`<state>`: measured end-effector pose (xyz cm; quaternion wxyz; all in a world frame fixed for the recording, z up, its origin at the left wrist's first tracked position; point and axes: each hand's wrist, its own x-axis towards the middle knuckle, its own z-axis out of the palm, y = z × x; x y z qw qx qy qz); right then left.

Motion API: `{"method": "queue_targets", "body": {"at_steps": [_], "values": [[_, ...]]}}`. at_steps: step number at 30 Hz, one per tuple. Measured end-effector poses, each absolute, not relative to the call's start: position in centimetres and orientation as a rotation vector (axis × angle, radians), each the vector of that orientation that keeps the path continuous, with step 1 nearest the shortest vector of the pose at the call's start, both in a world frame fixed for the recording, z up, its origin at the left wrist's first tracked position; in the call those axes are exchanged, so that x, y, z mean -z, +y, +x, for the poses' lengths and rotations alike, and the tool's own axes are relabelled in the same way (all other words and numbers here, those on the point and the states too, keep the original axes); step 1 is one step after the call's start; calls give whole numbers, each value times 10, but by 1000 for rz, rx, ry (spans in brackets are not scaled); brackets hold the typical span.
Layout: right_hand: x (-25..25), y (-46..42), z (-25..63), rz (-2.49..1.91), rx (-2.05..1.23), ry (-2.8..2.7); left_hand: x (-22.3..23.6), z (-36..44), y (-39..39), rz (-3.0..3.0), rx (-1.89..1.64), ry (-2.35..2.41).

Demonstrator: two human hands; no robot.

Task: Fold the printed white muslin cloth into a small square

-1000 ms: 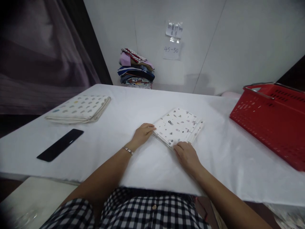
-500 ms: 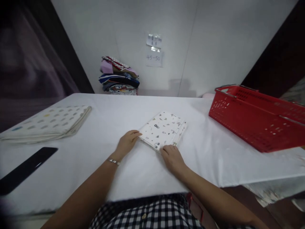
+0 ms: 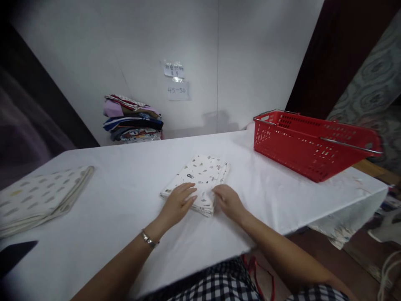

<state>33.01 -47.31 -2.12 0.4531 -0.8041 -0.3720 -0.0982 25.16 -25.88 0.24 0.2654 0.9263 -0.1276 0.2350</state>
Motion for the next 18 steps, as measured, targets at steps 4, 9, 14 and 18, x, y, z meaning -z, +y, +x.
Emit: {"method": "queue_targets", "body": {"at_steps": [4,9,14,18], "values": [[18,-484,392,-1936,-34,-267,2,253,-295,2558,-527,-417],[16,-483,444,-1911,-124,-61,16,250,-317,2650,-423,-412],[17,-471,468,-1917,-206,64,21,246,-318,2696,-439,-430],[17,-461,486,-1942,-260,113,22,245,-317,2722,-425,-435]]}}
